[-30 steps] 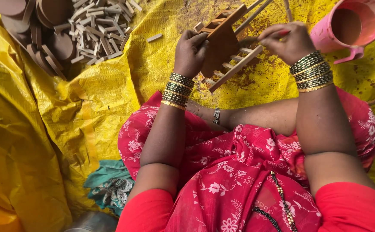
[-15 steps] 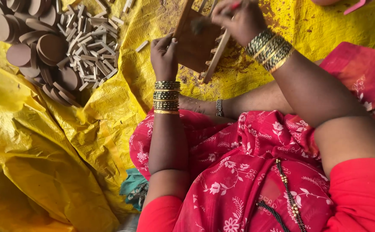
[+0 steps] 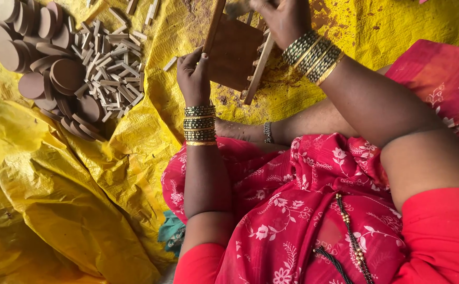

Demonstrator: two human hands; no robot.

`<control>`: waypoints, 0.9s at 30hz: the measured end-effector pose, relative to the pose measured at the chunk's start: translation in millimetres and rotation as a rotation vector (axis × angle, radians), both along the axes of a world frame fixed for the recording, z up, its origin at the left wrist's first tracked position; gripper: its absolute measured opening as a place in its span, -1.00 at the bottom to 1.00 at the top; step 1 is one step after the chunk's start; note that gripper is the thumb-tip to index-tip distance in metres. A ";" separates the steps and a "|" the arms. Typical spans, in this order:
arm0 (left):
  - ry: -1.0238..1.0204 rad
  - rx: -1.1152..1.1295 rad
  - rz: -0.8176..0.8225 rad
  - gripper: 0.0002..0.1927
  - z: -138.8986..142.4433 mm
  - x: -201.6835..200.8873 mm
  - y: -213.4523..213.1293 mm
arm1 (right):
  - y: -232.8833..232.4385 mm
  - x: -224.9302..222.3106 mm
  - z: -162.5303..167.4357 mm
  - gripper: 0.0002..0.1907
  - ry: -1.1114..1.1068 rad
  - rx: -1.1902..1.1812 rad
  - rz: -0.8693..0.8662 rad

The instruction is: The person sits on a yellow tarp and paints small wooden toy furniture pieces with brown paint using a brush, dipping the brush into a pink cup of paint and coating the slats and frames of the toys, turning the pieces to reach different sides.

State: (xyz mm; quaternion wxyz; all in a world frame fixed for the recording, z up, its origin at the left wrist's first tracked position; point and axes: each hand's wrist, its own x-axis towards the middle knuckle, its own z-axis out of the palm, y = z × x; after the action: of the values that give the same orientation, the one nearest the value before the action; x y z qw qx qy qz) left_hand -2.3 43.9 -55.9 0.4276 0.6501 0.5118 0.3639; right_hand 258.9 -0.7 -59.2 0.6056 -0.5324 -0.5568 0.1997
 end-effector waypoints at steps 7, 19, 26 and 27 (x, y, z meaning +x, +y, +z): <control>0.177 0.068 -0.106 -0.57 4.2 -5.3 3.2 | 1.1 -7.8 8.0 -0.92 0.044 0.005 0.051; 0.122 -0.034 -0.020 -0.56 -29.1 6.3 -6.6 | -10.1 -20.8 21.7 -0.91 -0.030 -0.120 0.185; 0.015 -0.121 -0.044 -0.58 -25.6 12.0 -9.8 | -12.7 -20.7 13.9 -0.88 -0.480 -0.280 -0.095; 0.081 -0.065 -0.040 -0.58 -25.1 12.3 -10.0 | -14.5 -20.5 12.3 -0.88 -0.457 -0.259 -0.089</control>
State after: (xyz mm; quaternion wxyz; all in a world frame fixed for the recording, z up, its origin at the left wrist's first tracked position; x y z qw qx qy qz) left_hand 10.0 33.9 -81.1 0.4345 0.6604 0.5271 0.3119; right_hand 238.5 -15.2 -46.9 0.3991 -0.6604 -0.6252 0.1170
